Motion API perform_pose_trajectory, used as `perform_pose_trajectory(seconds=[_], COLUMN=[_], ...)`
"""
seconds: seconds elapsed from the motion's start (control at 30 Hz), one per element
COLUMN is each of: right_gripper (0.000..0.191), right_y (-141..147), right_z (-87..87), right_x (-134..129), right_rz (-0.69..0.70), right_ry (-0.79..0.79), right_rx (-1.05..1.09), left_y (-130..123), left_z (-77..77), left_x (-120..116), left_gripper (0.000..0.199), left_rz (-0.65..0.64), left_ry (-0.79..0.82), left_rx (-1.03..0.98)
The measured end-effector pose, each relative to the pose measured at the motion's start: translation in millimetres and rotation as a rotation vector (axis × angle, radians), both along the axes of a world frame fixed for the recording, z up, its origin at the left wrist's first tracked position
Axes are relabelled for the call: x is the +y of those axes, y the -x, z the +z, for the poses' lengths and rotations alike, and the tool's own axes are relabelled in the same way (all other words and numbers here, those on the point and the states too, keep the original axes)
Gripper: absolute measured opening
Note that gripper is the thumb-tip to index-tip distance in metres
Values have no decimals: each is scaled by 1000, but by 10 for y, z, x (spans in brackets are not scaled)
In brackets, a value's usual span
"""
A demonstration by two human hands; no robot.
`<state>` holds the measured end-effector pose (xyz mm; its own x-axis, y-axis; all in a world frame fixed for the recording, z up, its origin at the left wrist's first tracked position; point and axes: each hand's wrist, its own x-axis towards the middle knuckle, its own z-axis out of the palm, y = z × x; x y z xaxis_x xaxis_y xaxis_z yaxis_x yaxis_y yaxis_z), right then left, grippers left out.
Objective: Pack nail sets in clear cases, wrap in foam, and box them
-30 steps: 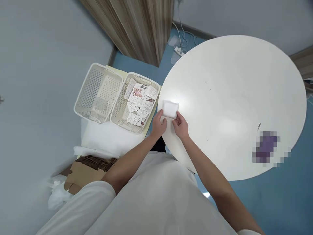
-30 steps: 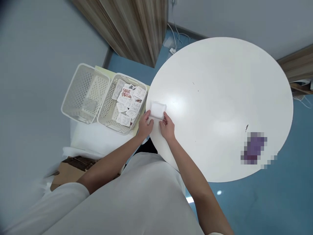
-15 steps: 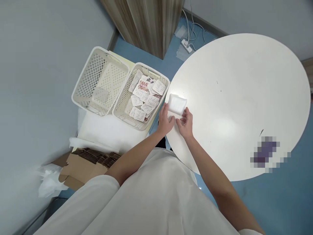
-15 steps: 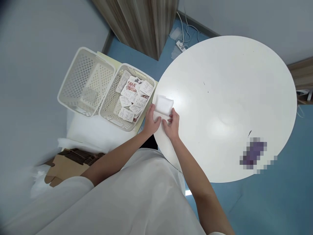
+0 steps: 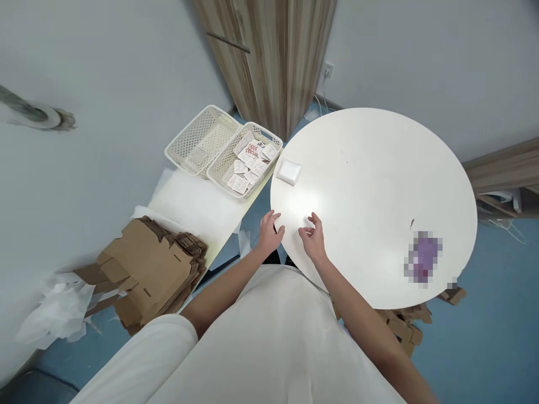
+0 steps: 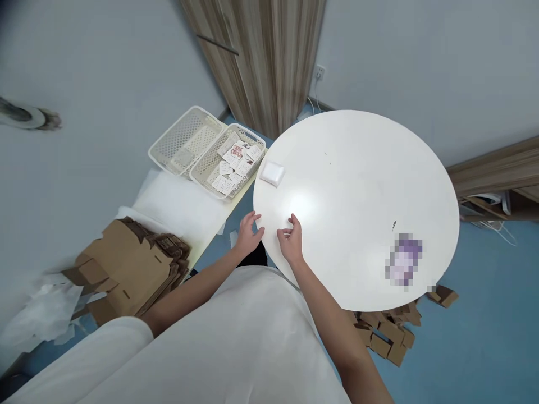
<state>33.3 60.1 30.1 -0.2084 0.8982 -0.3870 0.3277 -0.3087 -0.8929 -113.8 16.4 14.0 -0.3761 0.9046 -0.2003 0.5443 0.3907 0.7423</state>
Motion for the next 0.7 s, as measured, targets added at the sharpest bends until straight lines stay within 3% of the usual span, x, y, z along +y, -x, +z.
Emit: perform_pose_trajectory(seconds=[0.13,0.27,0.5,0.7], right_gripper=[56,39,31,32], right_y=[-52,123,712,1527], right_z=[26,30,76,143], right_x=[-182,-267,-519,-795], right_rz=[57,233,633,1019], right_ry=[6,29,4,-200], right_rx=[28,80,46,-125], left_y=[-61,95,703,1311], left_z=[95,162,188,249], left_x=[-363,-690,-1460,-2321], left_gripper=[29,28,26,33], left_rz=[60,177,437,629], left_ry=[-12,-64,-94,-59], left_rx=[4,61,191,319])
